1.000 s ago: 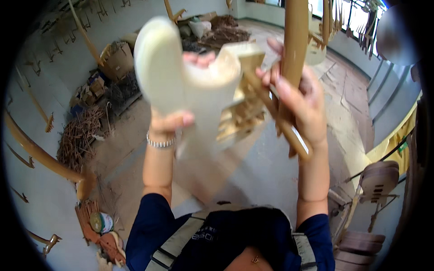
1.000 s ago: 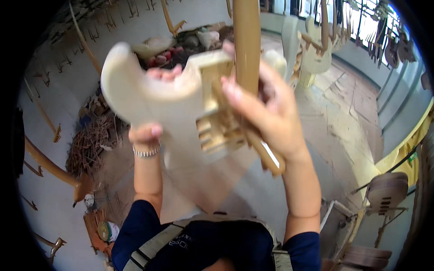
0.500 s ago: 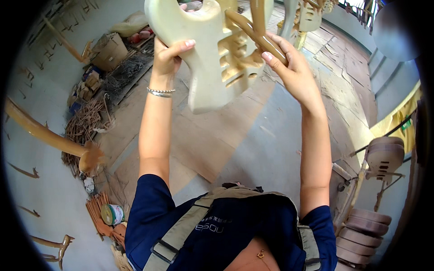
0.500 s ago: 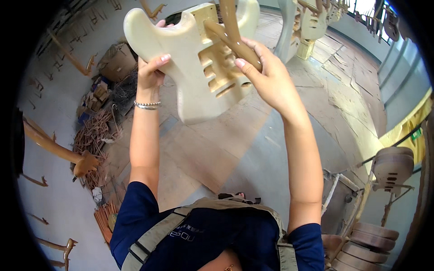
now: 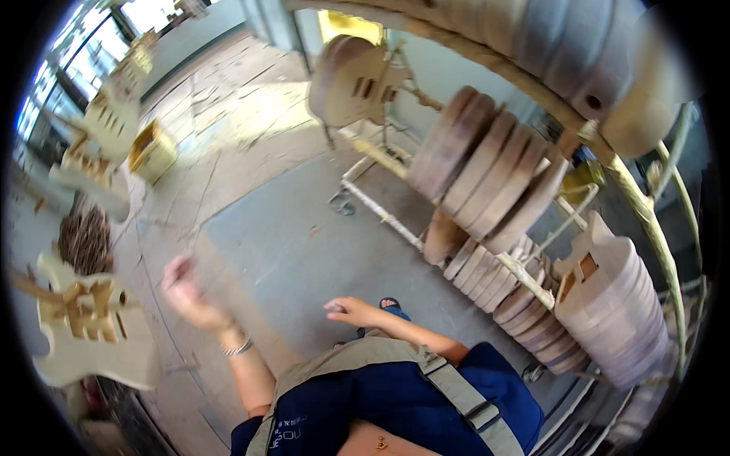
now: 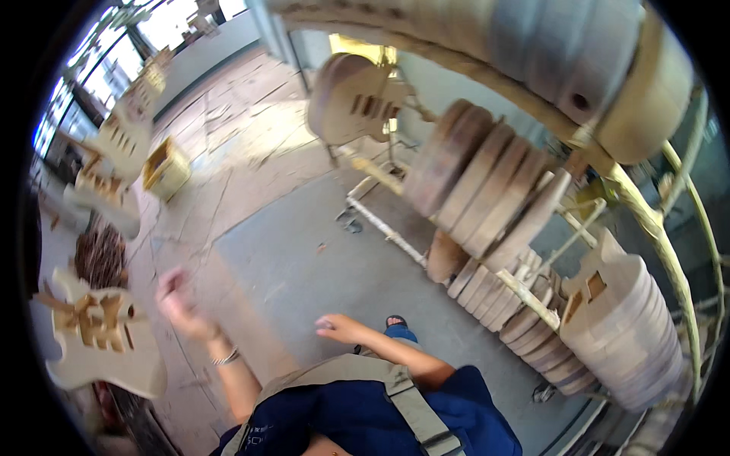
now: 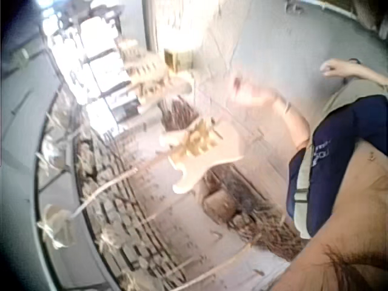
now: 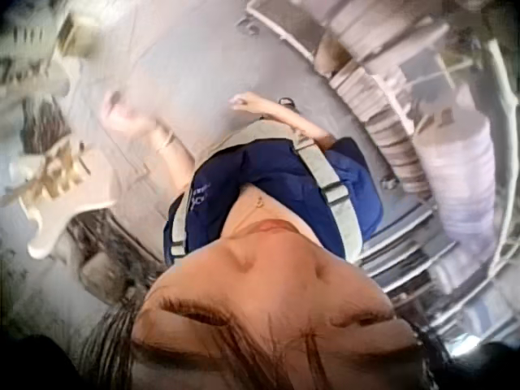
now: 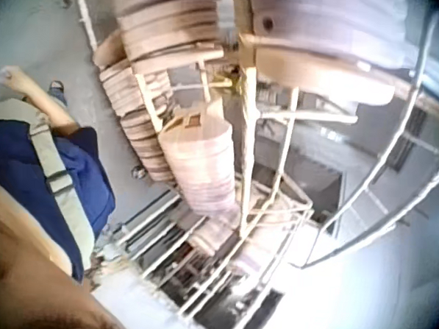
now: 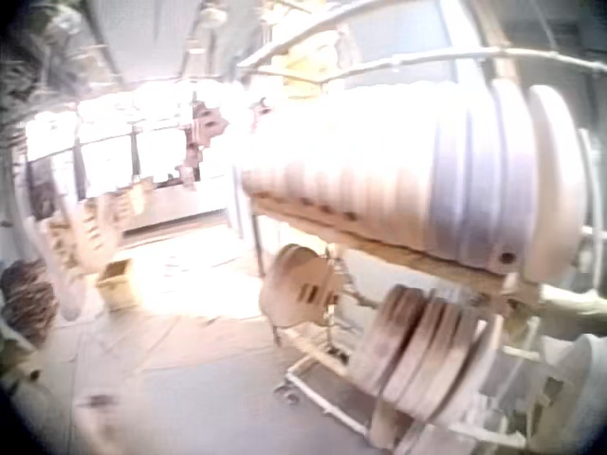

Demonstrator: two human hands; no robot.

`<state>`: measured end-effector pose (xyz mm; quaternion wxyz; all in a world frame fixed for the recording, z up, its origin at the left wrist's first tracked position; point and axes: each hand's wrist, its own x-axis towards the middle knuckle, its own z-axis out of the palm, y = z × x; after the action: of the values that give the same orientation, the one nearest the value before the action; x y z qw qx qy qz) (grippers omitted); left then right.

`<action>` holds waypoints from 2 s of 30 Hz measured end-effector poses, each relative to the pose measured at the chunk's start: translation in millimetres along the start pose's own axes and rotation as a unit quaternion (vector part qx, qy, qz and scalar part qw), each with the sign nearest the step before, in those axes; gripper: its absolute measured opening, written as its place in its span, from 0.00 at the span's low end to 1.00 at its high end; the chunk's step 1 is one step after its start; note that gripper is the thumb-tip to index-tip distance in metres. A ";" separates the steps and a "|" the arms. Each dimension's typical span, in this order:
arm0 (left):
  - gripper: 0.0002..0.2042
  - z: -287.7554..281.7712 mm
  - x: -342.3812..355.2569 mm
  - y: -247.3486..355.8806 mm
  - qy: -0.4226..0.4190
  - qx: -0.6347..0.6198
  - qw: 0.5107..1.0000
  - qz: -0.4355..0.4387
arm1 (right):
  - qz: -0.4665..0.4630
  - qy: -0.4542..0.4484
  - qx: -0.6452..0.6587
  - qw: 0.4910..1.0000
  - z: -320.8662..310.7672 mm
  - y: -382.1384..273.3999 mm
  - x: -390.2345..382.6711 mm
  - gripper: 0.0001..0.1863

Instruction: The person uses a hand tool to carve and smooth the surface of a wooden piece shaped like a guitar body. They repeatedly scrape the wood, rotate the piece to work on different sides, and place it on a rack of similar items before picking it up again to continue the process.

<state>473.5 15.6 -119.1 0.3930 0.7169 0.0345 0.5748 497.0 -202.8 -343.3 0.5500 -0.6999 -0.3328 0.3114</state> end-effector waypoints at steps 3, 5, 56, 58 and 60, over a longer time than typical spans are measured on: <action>0.19 150.8 -34.8 2.8 -0.311 -0.198 0.915 -0.164 | 0.116 0.115 0.054 0.985 -41.3 37.2 -57.4 0.18; 0.21 240.9 -55.0 15.9 -0.417 -0.215 0.870 -0.149 | 0.139 0.235 0.164 0.948 -63.5 41.0 -89.9 0.18; 0.37 -167.1 -135.1 149.4 0.024 -0.154 0.981 -0.114 | -0.233 -0.247 -0.101 0.935 49.9 -113.5 107.2 0.47; 0.36 -182.4 -158.4 166.4 0.125 -0.058 0.982 -0.133 | -0.457 -0.096 -0.191 0.863 80.7 -210.3 65.7 0.43; 0.36 -202.6 -180.9 187.6 0.232 0.023 0.959 -0.158 | -0.630 -0.109 -0.151 0.754 120.8 -310.3 15.3 0.40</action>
<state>164.6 -98.1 -144.0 0.4435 0.5582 0.2510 0.6548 370.8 -68.6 -65.4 0.4686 -0.3676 -0.7987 -0.0858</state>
